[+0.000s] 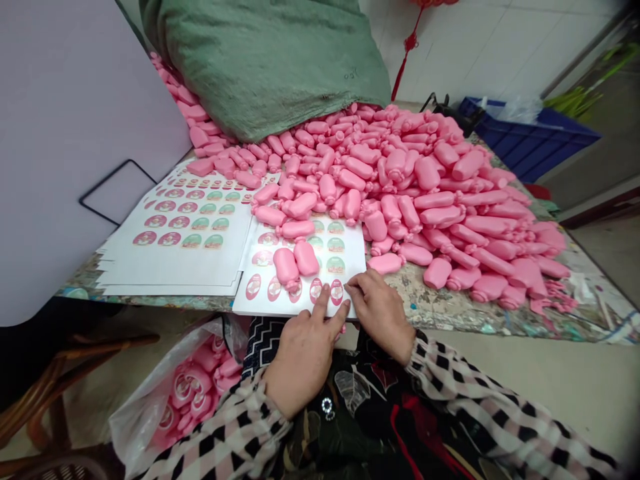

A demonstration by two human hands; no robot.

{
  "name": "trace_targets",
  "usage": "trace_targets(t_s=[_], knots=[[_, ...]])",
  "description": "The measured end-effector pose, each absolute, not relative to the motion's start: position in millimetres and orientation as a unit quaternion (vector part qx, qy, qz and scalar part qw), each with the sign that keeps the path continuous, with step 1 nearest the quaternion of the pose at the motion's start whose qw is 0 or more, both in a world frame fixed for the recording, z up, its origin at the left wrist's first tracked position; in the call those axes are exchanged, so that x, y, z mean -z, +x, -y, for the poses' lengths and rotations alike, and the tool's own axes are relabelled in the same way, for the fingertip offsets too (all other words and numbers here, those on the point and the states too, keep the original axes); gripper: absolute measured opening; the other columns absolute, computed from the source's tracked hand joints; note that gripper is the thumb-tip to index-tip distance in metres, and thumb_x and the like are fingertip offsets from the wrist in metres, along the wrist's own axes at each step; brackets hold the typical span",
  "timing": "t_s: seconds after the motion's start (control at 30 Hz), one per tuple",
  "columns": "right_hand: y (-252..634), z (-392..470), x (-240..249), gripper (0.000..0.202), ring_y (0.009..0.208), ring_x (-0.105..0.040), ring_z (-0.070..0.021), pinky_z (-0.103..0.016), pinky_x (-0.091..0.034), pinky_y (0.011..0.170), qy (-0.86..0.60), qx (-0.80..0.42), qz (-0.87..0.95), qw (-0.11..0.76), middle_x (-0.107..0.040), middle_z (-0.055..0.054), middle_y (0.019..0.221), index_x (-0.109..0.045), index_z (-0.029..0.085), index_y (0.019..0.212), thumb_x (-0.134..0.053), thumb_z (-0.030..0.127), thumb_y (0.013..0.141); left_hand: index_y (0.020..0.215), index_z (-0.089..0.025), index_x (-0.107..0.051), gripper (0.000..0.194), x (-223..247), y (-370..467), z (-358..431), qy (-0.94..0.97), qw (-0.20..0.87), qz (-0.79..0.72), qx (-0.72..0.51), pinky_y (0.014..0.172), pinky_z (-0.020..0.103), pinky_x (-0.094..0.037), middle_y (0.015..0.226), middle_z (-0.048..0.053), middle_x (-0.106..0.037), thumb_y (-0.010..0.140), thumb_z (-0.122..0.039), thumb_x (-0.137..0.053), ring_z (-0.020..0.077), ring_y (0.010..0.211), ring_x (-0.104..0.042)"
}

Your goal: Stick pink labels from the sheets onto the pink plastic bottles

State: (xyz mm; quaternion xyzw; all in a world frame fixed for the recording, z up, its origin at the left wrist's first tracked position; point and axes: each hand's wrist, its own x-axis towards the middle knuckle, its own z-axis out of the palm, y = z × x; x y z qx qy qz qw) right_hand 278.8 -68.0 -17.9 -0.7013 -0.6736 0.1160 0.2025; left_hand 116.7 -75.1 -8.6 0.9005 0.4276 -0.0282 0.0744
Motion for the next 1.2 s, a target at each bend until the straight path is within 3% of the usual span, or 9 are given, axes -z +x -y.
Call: trace_targets(t_s=[0.47, 0.8, 1.0, 1.2], knots=[[283, 57, 10, 0.017, 0.08, -0.056, -0.0156, -0.026, -0.035, 0.063, -0.698, -0.096, 0.693, 0.153, -0.058, -0.003, 0.09, -0.057, 0.021, 0.089, -0.042, 0.028, 0.092, 0.14, -0.034, -0.029, 0.057, 12, 116, 78, 0.9, 0.054, -0.432, 0.025, 0.068, 0.037, -0.047, 0.149, 0.013, -0.026, 0.086, -0.02, -0.041, 0.0233, 0.084, -0.059], [288, 64, 7, 0.015, 0.077, -0.055, -0.0147, -0.025, -0.035, 0.063, -0.678, -0.132, 0.708, 0.15, -0.058, -0.001, 0.086, -0.058, 0.022, 0.085, -0.046, 0.029, 0.09, 0.141, -0.039, -0.024, 0.061, 13, 115, 80, 0.899, 0.064, -0.432, 0.023, 0.073, 0.035, -0.047, 0.151, 0.011, -0.022, 0.086, -0.019, -0.042, 0.0207, 0.087, -0.058], [291, 60, 2, 0.015, 0.078, -0.056, -0.0143, -0.025, -0.033, 0.062, -0.667, -0.137, 0.719, 0.136, -0.06, -0.001, 0.088, -0.061, 0.022, 0.086, -0.047, 0.028, 0.089, 0.14, -0.041, -0.025, 0.058, 18, 112, 83, 0.891, 0.112, -0.441, -0.013, 0.076, 0.038, -0.047, 0.152, 0.016, -0.01, 0.088, -0.02, -0.041, 0.0239, 0.097, -0.058], [299, 53, -3, 0.015, 0.078, -0.056, -0.0132, -0.024, -0.034, 0.063, -0.643, -0.199, 0.726, 0.142, -0.06, 0.0, 0.087, -0.063, 0.022, 0.086, -0.05, 0.029, 0.087, 0.141, -0.041, -0.02, 0.061, 21, 114, 82, 0.889, 0.123, -0.441, -0.007, 0.075, 0.037, -0.047, 0.153, 0.016, -0.002, 0.088, -0.02, -0.041, 0.0222, 0.092, -0.061]])
